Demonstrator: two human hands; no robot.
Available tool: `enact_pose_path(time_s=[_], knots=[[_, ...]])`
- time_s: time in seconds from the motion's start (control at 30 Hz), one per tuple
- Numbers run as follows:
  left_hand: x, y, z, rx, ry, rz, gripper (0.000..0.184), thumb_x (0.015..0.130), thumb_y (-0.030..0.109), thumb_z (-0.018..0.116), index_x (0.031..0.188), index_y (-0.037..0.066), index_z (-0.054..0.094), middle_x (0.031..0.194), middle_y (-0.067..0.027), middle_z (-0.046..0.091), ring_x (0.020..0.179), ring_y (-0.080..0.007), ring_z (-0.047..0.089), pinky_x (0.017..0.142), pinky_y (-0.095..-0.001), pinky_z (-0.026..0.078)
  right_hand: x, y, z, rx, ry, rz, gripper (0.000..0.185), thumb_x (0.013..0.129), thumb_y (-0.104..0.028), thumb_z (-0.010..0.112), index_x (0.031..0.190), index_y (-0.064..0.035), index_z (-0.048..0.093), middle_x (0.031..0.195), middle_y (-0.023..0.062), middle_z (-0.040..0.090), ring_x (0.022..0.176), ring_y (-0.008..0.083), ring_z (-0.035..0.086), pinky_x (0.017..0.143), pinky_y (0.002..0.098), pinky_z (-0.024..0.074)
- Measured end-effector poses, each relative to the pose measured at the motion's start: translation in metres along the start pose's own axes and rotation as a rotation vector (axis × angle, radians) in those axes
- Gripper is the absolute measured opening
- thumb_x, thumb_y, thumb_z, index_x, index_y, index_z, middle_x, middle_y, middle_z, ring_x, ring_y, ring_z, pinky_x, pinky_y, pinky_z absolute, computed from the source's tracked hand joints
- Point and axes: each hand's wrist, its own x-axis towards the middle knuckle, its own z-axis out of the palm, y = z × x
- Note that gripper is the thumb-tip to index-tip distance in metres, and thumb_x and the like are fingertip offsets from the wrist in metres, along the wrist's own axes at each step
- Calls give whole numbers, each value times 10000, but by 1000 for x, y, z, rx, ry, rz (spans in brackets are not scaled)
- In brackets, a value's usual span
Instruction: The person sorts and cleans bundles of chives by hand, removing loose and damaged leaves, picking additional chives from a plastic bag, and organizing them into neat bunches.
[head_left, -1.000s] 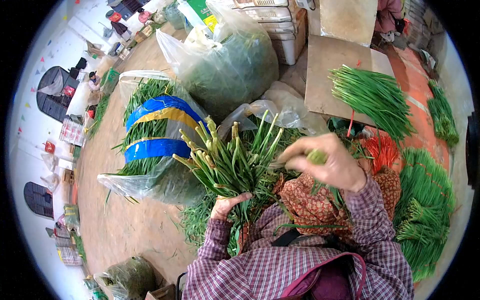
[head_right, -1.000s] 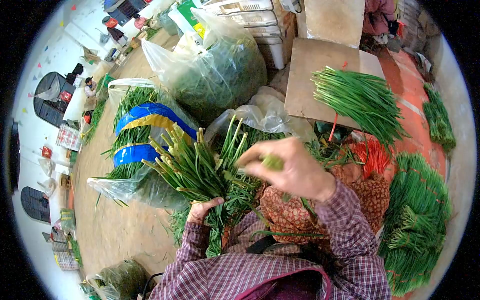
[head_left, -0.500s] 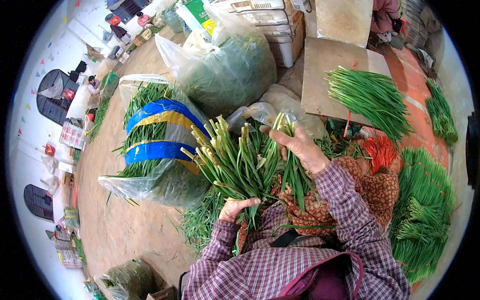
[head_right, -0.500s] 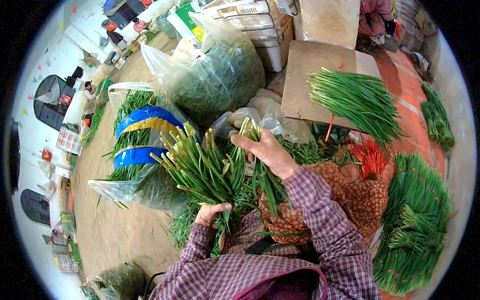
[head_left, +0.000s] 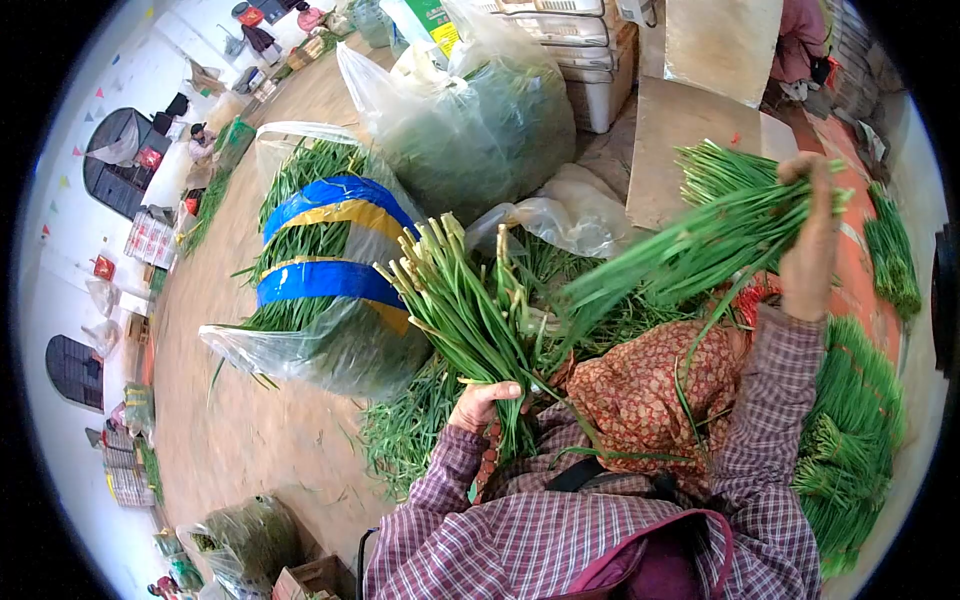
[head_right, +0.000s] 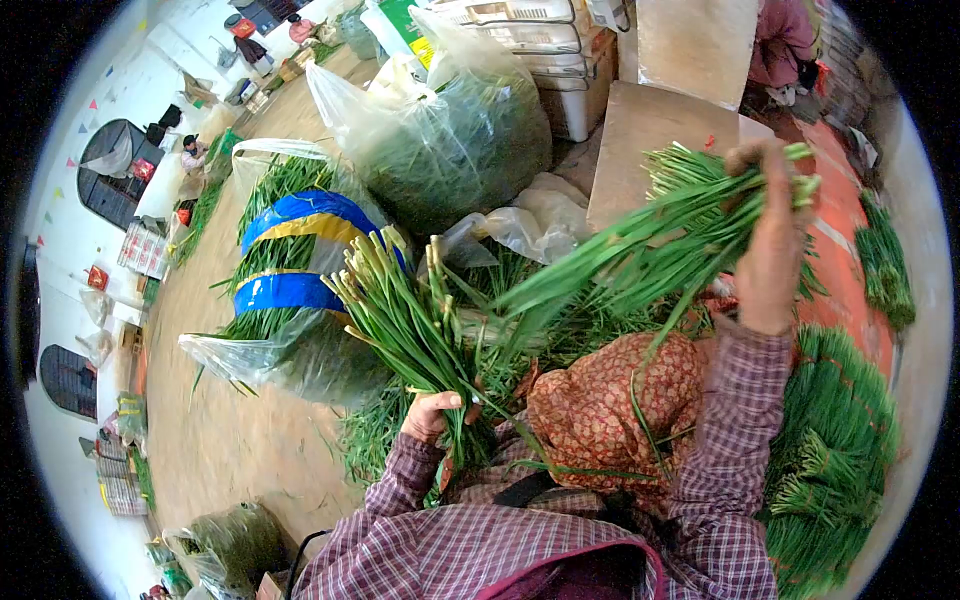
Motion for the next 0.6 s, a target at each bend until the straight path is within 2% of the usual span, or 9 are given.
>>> enact_pose_path(time_s=[0.03,0.07,0.1,0.17,0.23,0.3,0.43,0.5,0.6], knots=[[0,0,-1,-1,5,2,437,673,213,708,992,-67,605,773,-148,636,568,-240,574,509,-336,454,1,-5,-3,4,33,-1,329,991,-341,401,905,-79,581,872,18,585,810,91,522,726,265,436],[0,1,0,-14,14,2,449,674,216,710,1005,-66,599,773,-146,635,559,-235,570,500,-330,449,-2,-5,-5,-110,-46,-57,337,983,-355,426,931,-67,591,882,14,607,861,106,550,820,288,429],[0,2,0,-26,20,2,461,675,219,712,1018,-66,593,773,-143,634,550,-230,565,491,-325,445,-6,-5,-1,-109,-44,-57,337,983,-355,426,931,-67,591,882,14,607,861,106,550,820,288,429],[1,2,-1,-17,14,12,465,666,213,720,1017,-65,595,790,-147,637,556,-233,570,485,-326,456,-19,-1,21,-69,-252,-53,326,960,-351,474,950,-51,601,819,17,611,759,95,574,726,272,482],[0,-1,-4,73,72,7,460,660,201,721,1015,-62,598,801,-148,640,569,-231,576,482,-330,468,-48,8,54,78,-469,228,296,923,-336,541,971,-53,611,728,12,587,612,69,559,554,227,497],[-1,2,0,77,49,-5,445,659,186,720,1011,-60,602,806,-147,641,579,-231,580,485,-330,475,-65,12,80,117,-517,407,268,888,-322,595,957,-65,623,644,-8,537,502,41,505,423,191,453],[1,0,3,103,13,5,412,666,156,711,1003,-58,609,827,-141,647,604,-225,588,486,-327,480,-79,21,109,-11,-801,399,318,838,-347,671,908,-39,640,594,-16,529,472,48,465,436,211,406],[-3,4,9,117,41,-8,404,668,146,710,1003,-59,612,836,-140,649,608,-224,589,491,-331,482,-82,19,117,2,-821,294,320,805,-264,718,933,21,651,644,38,602,561,76,508,534,287,432],[-2,4,7,122,72,-24,391,672,127,706,1003,-60,616,844,-140,652,615,-220,592,511,-337,486,-81,14,118,-31,-789,235,289,785,-192,725,944,38,653,720,100,653,641,85,551,572,299,447]])
